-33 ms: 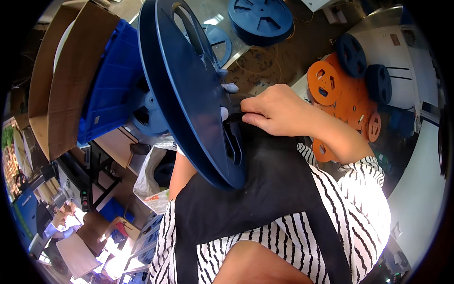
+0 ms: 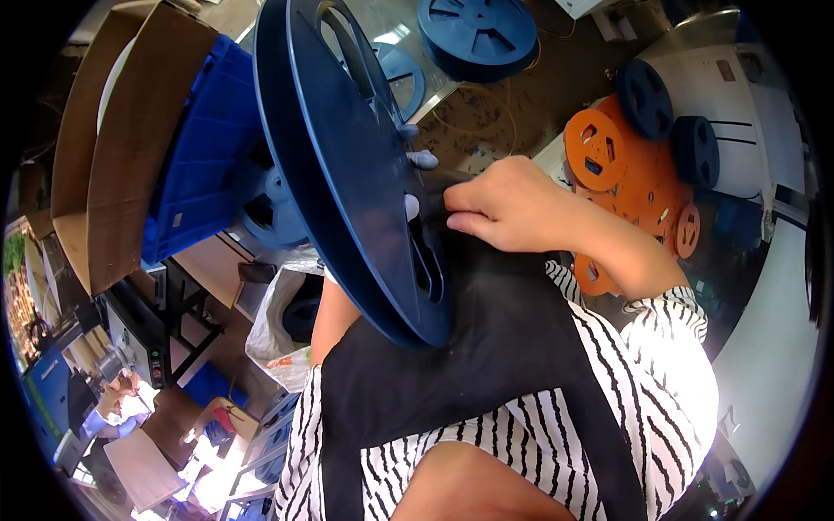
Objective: The person retrieves blue plastic reels from a rack and a bag, then uses a small metal tool to scrape and smooth the edges of each reel. The person handles the reels one at a time, rotating them to access different edges, and places finished reels on the floor.
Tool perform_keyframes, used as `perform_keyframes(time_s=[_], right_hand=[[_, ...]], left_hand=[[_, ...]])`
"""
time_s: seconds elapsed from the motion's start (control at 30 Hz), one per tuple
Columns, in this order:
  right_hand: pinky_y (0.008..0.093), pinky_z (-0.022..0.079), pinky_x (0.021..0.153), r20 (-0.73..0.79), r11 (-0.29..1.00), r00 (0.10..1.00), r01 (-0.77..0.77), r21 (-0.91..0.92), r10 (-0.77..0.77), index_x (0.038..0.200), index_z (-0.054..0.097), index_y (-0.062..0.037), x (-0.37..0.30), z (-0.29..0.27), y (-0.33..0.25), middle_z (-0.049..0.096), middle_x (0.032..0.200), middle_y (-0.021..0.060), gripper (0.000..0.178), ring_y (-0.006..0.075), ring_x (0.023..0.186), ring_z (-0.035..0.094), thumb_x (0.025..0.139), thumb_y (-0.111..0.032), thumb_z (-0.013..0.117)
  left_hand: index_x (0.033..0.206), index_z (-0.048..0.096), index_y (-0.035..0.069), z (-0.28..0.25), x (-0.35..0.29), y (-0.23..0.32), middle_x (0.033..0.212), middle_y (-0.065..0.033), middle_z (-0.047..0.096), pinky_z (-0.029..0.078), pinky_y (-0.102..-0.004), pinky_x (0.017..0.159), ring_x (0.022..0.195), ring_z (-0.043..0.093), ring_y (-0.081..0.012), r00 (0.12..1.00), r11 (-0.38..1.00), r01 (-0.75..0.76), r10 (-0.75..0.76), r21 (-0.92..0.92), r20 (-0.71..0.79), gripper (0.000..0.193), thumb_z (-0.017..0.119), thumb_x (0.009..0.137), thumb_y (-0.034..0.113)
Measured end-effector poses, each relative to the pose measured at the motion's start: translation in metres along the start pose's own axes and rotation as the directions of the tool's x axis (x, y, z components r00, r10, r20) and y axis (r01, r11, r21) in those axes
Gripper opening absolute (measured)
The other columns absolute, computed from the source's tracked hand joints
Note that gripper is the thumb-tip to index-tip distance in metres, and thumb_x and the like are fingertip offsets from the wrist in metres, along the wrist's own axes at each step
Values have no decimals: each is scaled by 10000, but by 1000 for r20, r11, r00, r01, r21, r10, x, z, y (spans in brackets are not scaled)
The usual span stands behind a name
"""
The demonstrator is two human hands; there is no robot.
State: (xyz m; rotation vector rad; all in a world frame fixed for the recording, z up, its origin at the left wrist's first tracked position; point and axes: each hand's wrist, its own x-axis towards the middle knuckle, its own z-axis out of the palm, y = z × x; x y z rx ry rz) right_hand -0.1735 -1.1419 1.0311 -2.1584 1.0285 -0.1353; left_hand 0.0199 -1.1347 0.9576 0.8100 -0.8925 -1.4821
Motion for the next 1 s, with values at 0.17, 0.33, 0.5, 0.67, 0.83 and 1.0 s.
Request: perform_keyframes(time_s=[0.17,0.33,0.5,0.67,0.83,1.0], right_hand=[[457,498,650,123,999,992,-22,47,16,817,661,-107,-19,8,-4,633,658,131,196,349,692,649,896,-282,622],[463,492,644,-61,998,997,-43,35,45,811,643,-95,-6,0,-2,635,673,134,202,346,709,649,893,-278,620],[460,500,640,-118,999,993,-5,-40,0,827,662,-89,0,1,-8,641,672,135,195,346,694,653,889,-271,628],[450,492,629,80,999,996,34,14,-35,838,666,-101,-19,14,-11,639,669,139,189,353,678,638,897,-275,626],[310,422,563,-100,781,961,-145,607,256,851,621,-47,-21,-1,0,530,620,67,201,161,572,548,922,-234,641],[371,446,536,-521,943,839,-30,-332,-156,823,588,-107,-6,1,19,592,672,54,127,254,643,620,883,-193,658]], left_hand=[[1365,485,15,8,0,10,1171,-150,629,571,-376,868,1015,670,-251,998,996,63,-64,-69,-12,966,921,626,460],[1353,489,8,3,-3,11,1171,-147,633,565,-367,887,1032,666,-251,991,985,131,-127,-109,43,965,907,631,495],[1353,482,-2,3,-3,11,1179,-148,633,558,-378,909,1042,665,-261,996,998,65,-65,7,60,948,882,659,504],[1366,473,-2,-3,-8,10,1241,-176,609,543,-413,952,1044,663,-270,994,995,82,-77,-53,80,904,837,714,508],[1417,431,1,-17,-8,18,1299,-231,568,503,-464,1033,1071,657,-318,972,828,233,-190,-511,136,856,699,835,570],[1489,327,2,-48,-14,26,1373,-328,465,453,-531,1074,1178,596,-435,873,436,486,-212,-757,439,894,611,886,599]])
